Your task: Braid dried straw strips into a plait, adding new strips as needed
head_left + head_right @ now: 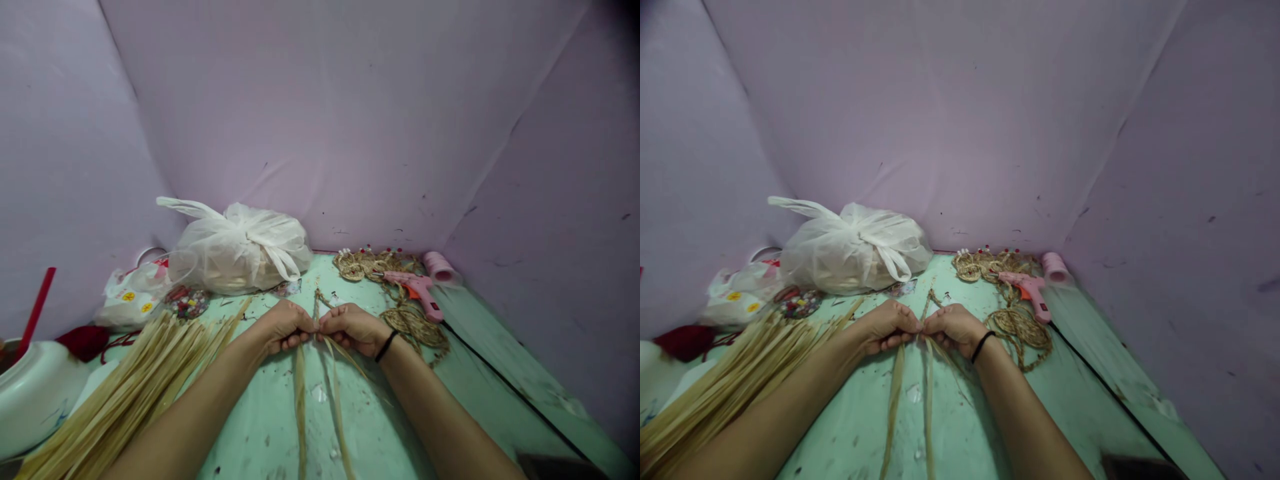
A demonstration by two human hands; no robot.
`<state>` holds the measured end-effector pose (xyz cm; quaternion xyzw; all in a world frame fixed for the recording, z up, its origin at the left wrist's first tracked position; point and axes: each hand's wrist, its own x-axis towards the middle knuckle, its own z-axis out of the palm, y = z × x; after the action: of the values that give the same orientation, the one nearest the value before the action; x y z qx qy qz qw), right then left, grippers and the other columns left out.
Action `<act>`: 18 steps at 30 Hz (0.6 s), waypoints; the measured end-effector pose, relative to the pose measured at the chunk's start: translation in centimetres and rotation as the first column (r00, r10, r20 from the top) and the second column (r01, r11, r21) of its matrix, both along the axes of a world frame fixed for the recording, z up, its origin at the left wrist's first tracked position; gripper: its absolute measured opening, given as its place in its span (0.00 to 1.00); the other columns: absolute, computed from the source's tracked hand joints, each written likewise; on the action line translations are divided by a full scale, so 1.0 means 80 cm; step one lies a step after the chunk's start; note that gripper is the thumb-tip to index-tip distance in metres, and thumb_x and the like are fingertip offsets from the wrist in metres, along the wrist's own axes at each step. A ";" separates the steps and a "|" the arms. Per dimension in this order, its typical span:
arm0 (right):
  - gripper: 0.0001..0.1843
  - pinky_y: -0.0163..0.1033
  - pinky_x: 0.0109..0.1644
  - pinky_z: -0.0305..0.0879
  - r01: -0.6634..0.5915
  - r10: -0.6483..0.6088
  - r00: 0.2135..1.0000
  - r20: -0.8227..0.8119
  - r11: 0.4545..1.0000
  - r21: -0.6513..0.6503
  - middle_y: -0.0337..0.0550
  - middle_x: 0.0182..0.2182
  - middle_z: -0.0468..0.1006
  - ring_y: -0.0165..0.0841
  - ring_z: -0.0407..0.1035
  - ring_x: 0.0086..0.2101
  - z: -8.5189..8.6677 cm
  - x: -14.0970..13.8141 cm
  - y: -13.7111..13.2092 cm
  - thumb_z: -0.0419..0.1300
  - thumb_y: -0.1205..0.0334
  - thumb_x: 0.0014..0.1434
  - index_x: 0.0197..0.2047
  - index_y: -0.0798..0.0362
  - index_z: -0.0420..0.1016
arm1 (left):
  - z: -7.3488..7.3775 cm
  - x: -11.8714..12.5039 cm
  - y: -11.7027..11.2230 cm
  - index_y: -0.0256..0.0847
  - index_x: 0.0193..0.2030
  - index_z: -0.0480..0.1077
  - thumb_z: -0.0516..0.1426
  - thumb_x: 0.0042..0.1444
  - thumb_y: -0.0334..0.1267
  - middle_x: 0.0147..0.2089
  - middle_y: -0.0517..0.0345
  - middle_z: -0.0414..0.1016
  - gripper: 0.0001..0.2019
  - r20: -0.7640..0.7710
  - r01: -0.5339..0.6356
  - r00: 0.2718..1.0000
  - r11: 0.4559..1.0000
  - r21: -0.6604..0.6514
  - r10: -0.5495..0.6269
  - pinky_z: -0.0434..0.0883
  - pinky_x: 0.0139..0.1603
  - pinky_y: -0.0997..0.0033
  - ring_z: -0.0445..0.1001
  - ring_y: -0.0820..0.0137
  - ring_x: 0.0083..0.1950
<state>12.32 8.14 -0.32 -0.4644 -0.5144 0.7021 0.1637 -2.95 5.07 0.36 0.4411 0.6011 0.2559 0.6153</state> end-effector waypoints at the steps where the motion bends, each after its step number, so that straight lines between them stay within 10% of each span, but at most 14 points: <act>1: 0.01 0.26 0.13 0.41 -0.002 0.002 1.000 0.020 1.000 0.016 0.31 0.09 0.61 0.19 0.48 0.11 0.001 0.000 -0.001 0.57 0.71 0.37 0.19 0.58 0.68 | 0.000 0.001 0.000 0.35 0.18 0.63 0.57 0.35 0.36 0.12 0.65 0.60 0.06 -0.024 -0.008 1.000 1.000 -0.003 0.008 0.43 0.10 0.80 0.50 0.82 0.10; 11: 0.06 0.28 0.12 0.44 0.005 -0.080 0.944 0.321 0.974 0.228 0.31 0.07 0.58 0.20 0.48 0.10 0.029 -0.002 -0.010 0.56 0.73 0.37 0.13 0.57 0.66 | 0.006 0.024 -0.008 0.36 0.11 0.58 0.52 0.32 0.27 0.07 0.66 0.53 0.07 -0.113 -0.101 0.987 0.989 0.111 0.113 0.41 0.10 0.79 0.46 0.82 0.08; 18: 0.04 0.29 0.16 0.55 -0.033 -0.080 0.915 0.395 0.962 0.271 0.38 0.11 0.68 0.25 0.60 0.13 0.036 -0.011 -0.021 0.55 0.72 0.35 0.14 0.57 0.68 | 0.009 0.027 -0.008 0.35 0.09 0.59 0.51 0.34 0.30 0.06 0.63 0.52 0.08 -0.046 -0.195 0.980 0.977 -0.085 0.191 0.42 0.10 0.79 0.49 0.81 0.08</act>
<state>11.43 6.47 2.59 -0.5780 -0.6228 0.5123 0.1249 -0.79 4.41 1.06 0.3576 0.6634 0.2791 0.5951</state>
